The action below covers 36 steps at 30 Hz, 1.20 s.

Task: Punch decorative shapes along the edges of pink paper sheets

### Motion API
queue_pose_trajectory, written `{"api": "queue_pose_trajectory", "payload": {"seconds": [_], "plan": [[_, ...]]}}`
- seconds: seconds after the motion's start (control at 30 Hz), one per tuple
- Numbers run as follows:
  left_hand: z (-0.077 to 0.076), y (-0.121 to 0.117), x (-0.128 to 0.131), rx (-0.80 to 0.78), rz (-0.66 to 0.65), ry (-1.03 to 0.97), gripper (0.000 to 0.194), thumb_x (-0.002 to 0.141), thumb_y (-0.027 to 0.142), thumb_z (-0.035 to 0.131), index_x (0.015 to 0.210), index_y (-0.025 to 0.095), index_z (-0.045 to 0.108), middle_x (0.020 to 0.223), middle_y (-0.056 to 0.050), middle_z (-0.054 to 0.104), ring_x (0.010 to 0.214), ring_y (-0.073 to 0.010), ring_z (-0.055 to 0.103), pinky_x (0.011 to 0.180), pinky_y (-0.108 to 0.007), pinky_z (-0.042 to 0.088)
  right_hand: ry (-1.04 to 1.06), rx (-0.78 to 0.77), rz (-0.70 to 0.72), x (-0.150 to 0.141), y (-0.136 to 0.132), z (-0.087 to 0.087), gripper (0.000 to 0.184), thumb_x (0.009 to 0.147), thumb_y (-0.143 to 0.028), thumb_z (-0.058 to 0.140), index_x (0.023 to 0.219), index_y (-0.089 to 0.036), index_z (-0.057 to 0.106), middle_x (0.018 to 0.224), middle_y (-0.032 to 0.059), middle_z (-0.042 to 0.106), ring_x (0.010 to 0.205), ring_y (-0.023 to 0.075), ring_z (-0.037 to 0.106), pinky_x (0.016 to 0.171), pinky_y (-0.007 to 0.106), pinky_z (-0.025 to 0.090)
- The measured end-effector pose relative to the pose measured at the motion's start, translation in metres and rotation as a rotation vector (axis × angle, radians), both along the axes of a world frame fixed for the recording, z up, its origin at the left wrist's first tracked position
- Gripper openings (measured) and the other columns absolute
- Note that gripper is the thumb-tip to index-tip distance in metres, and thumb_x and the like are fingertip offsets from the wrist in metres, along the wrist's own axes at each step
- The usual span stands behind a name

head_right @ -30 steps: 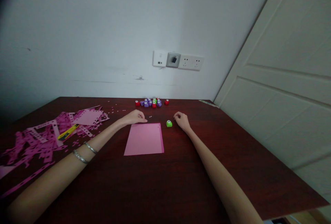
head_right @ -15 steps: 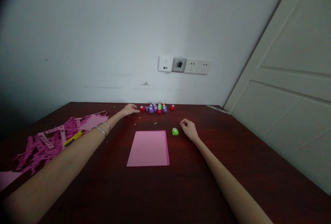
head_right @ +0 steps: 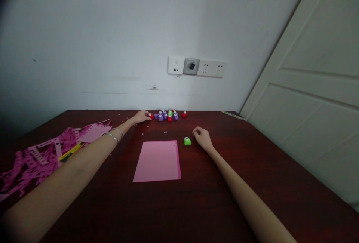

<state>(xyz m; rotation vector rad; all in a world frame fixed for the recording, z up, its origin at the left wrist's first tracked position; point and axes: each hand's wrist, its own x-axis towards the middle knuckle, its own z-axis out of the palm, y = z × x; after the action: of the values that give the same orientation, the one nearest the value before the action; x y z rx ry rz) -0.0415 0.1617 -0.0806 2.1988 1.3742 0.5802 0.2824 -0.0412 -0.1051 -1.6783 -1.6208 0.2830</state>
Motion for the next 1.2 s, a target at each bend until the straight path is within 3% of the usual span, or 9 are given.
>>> {"api": "queue_pose_trajectory", "payload": {"seconds": [0.17,0.33,0.5,0.6,0.7,0.8,1.03,1.2], "plan": [[0.007,-0.010,0.002,0.039,0.003,-0.039,0.023,0.060,0.034,0.066,0.069,0.012,0.066,0.055,0.002,0.056,0.058,-0.0141,0.049,0.058,-0.025,0.033,-0.030,-0.020,0.003,0.002,0.002,-0.001,0.018,0.087,-0.027,0.054,0.077,-0.013,0.059,0.073,-0.0012,0.061,0.067,0.0121,0.058,0.067,0.030,0.047],[0.036,-0.034,0.012,0.081,-0.078,-0.099,0.030,0.061,0.040,0.066,0.073,0.012,0.068,0.056,0.002,0.056,0.059,-0.0134,0.048,0.058,-0.025,0.032,-0.047,-0.038,0.005,0.003,0.002,-0.002,0.021,0.089,-0.032,0.053,0.083,-0.013,0.060,0.079,0.0002,0.062,0.069,0.0120,0.059,0.068,0.030,0.049],[0.071,-0.086,0.024,0.086,-0.286,-0.098,0.033,0.064,0.041,0.067,0.079,0.012,0.068,0.064,0.000,0.060,0.061,-0.0121,0.048,0.057,-0.024,0.032,-0.050,-0.040,0.009,0.003,0.002,-0.003,0.021,0.089,-0.032,0.053,0.085,-0.013,0.060,0.080,0.0006,0.062,0.069,0.0121,0.060,0.067,0.030,0.050],[0.084,-0.124,0.028,0.109,-0.427,-0.061,0.033,0.064,0.041,0.068,0.080,0.013,0.068,0.071,-0.001,0.061,0.064,-0.0121,0.049,0.058,-0.024,0.034,-0.046,-0.039,0.010,0.003,0.001,-0.003,0.021,0.089,-0.032,0.053,0.085,-0.013,0.060,0.080,0.0006,0.062,0.070,0.0122,0.060,0.068,0.030,0.050],[0.084,-0.153,0.031,0.062,-0.510,-0.042,0.034,0.065,0.040,0.068,0.085,0.012,0.068,0.075,-0.003,0.062,0.066,-0.0125,0.052,0.059,-0.024,0.036,-0.033,-0.034,0.012,0.004,0.001,-0.003,0.021,0.089,-0.031,0.053,0.085,-0.013,0.060,0.080,0.0005,0.062,0.069,0.0120,0.059,0.067,0.030,0.050],[0.076,-0.170,0.031,0.029,-0.514,-0.042,0.036,0.065,0.041,0.068,0.087,0.012,0.067,0.075,-0.003,0.062,0.067,-0.0132,0.053,0.059,-0.024,0.037,-0.010,-0.025,0.016,0.004,0.001,-0.004,0.021,0.089,-0.031,0.053,0.084,-0.013,0.060,0.078,0.0002,0.062,0.068,0.0116,0.059,0.066,0.030,0.050],[0.065,-0.179,0.028,0.046,-0.515,-0.020,0.034,0.066,0.040,0.068,0.087,0.012,0.067,0.079,-0.004,0.061,0.069,-0.0132,0.053,0.062,-0.025,0.039,0.102,0.035,0.035,0.004,0.000,-0.005,0.013,0.084,-0.024,0.053,0.078,-0.014,0.060,0.070,0.0000,0.062,0.066,0.0136,0.060,0.067,0.030,0.048],[0.067,-0.181,0.023,0.043,-0.516,0.020,0.032,0.067,0.039,0.068,0.087,0.014,0.067,0.080,-0.004,0.061,0.070,-0.0135,0.054,0.062,-0.024,0.039,0.163,0.095,0.100,-0.006,-0.010,0.020,0.018,0.074,-0.021,0.049,0.085,-0.015,0.062,0.084,0.0066,0.066,0.078,0.0192,0.061,0.075,0.034,0.047]]}}
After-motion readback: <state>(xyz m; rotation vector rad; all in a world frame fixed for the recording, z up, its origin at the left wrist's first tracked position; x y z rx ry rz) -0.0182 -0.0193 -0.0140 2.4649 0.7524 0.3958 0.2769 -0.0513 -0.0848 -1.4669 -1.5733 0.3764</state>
